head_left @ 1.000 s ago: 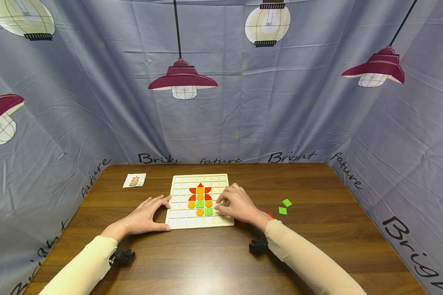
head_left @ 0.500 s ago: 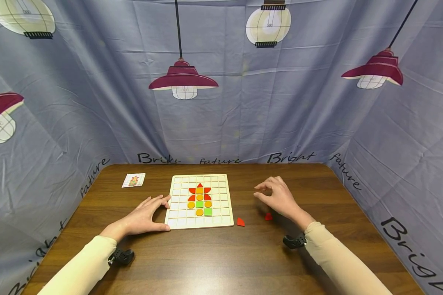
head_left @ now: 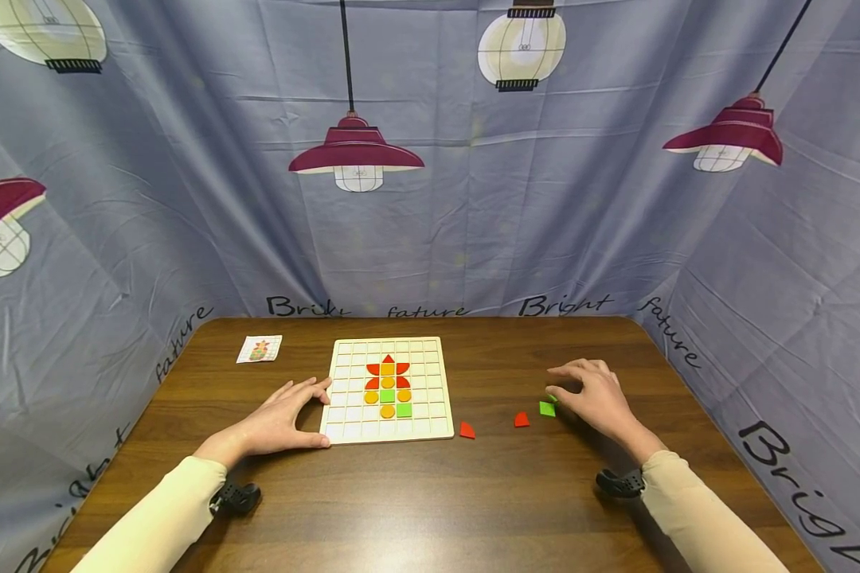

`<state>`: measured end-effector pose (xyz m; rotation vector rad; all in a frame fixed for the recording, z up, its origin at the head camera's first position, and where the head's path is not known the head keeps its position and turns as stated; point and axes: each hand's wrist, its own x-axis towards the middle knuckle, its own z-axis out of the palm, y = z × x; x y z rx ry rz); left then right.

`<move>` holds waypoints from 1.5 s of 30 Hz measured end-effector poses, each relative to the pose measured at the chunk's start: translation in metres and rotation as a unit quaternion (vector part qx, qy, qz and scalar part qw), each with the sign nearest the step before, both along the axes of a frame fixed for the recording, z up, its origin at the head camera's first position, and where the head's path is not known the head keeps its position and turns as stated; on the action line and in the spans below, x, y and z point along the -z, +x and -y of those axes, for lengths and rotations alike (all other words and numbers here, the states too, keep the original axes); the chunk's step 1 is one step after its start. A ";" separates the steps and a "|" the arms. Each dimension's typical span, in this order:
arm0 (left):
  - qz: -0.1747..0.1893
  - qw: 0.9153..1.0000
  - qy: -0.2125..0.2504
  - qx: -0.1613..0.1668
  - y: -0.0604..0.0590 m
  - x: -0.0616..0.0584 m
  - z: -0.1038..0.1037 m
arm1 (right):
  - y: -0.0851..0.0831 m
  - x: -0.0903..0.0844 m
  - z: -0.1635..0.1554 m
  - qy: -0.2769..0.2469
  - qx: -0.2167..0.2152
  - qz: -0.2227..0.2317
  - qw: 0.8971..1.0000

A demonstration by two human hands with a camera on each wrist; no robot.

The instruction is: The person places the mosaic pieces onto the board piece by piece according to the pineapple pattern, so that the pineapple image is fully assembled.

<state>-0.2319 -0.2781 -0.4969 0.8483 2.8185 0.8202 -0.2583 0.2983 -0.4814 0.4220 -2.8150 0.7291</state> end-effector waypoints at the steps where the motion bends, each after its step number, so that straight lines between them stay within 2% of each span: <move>1: 0.000 1.000 -0.001 0.000 0.000 0.000 0.000 | 0.001 0.002 -0.004 0.002 0.005 0.001 1.000; 10: 0.002 1.000 -0.003 -0.002 0.000 -0.002 0.000 | 0.008 0.012 -0.016 0.022 0.036 0.018 0.999; 19: 0.003 1.000 -0.009 -0.004 0.000 -0.001 -0.001 | 0.004 0.016 -0.013 0.041 0.046 -0.009 0.998; 24: 0.002 1.000 -0.008 -0.004 0.000 -0.001 -0.001 | 0.004 0.017 -0.014 0.028 0.043 -0.006 0.999; 34: 0.001 1.000 0.000 -0.001 -0.001 0.002 0.001 | 0.004 0.020 -0.017 -0.007 0.046 0.030 0.998; 45: -0.002 1.000 0.000 -0.001 0.000 0.001 0.000 | 0.002 0.021 -0.018 -0.004 0.039 0.012 0.999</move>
